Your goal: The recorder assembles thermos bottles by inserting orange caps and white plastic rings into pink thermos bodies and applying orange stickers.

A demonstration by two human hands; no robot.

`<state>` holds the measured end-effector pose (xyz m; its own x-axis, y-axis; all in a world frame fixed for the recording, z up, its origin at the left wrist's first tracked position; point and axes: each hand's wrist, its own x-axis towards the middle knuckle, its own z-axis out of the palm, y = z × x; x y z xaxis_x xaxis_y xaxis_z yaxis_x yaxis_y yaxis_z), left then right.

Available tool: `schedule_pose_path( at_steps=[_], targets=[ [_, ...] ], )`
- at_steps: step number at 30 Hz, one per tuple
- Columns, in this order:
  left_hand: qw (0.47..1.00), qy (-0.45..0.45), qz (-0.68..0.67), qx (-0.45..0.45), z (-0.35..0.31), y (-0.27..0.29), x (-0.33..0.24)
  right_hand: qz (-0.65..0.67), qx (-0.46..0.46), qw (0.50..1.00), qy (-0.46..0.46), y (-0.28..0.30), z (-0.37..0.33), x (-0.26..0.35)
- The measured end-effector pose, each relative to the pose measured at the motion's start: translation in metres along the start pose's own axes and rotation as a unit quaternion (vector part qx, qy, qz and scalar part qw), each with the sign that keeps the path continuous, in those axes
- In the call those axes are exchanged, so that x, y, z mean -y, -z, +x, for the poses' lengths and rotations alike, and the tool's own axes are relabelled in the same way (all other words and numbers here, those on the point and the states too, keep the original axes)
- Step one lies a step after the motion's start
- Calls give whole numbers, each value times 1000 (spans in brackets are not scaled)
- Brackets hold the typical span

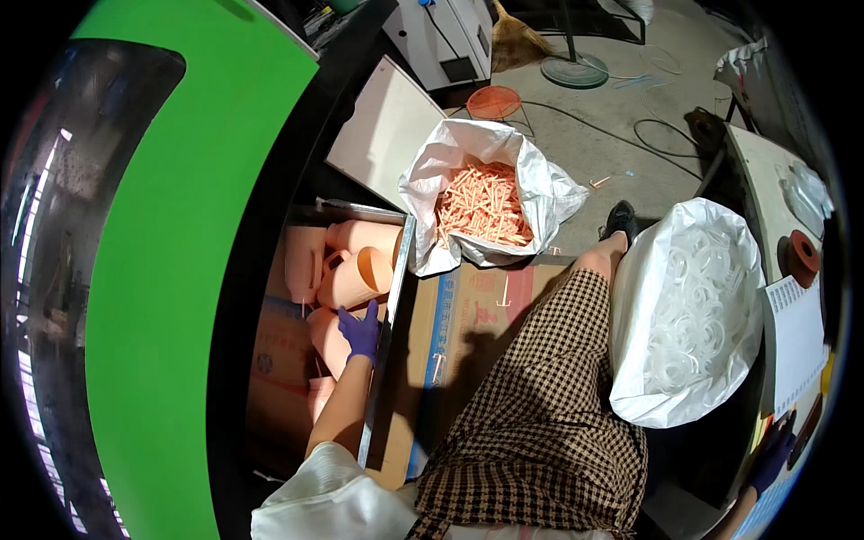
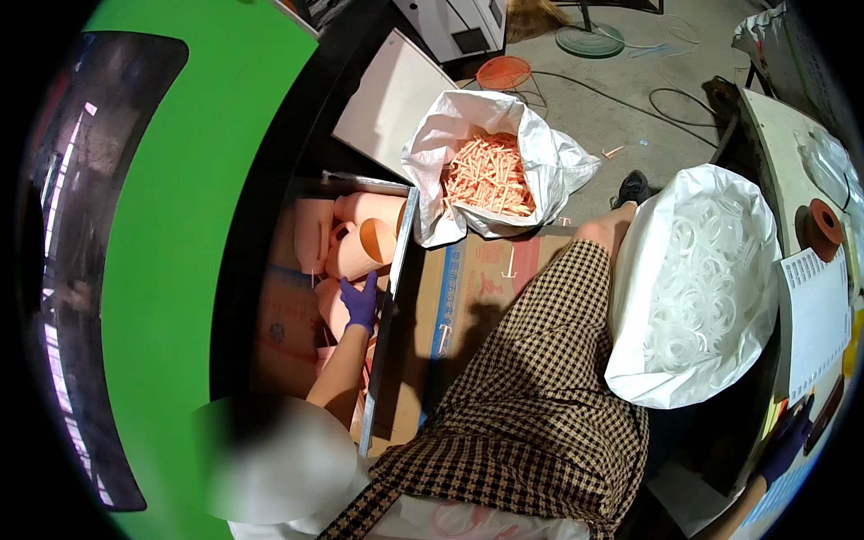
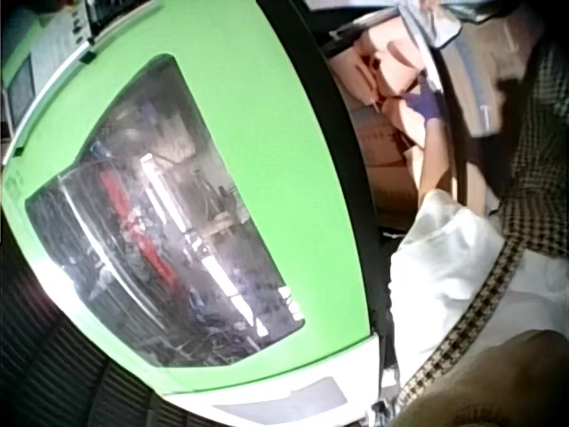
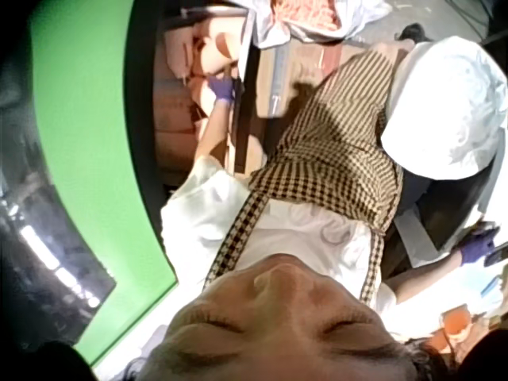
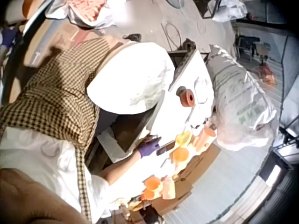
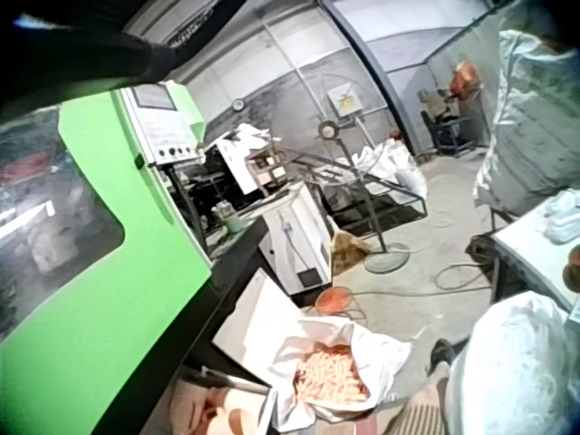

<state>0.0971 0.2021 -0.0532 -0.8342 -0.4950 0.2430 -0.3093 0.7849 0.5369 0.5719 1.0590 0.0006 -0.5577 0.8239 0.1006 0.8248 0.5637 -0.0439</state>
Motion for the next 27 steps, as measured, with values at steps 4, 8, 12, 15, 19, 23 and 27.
schedule_pose_path(
  at_steps=[4, 8, 12, 15, 19, 23, 27],
  targets=[
    [987, 68, 135, 55, 38, -71, -67, 24, -60, 996, 56, 9, -11, -36],
    [963, 213, 156, 61, 106, -73, 21, -115, -207, 967, 93, 60, -15, 46],
    [967, 111, -222, 53, 81, -51, 15, 46, -270, 934, 228, 131, -62, 134],
    [849, 87, -465, 234, 1, 32, -95, 239, -110, 921, 286, 140, -102, 224],
    [498, 292, -663, 477, -104, 108, -196, 636, 245, 704, 198, 83, -100, 327],
    [417, 226, -593, 650, -169, 61, -224, 861, 228, 406, 203, 92, -111, 387],
    [451, 91, -492, 739, -183, -15, -245, 842, 99, 502, 174, 98, -106, 359]
  ],
)
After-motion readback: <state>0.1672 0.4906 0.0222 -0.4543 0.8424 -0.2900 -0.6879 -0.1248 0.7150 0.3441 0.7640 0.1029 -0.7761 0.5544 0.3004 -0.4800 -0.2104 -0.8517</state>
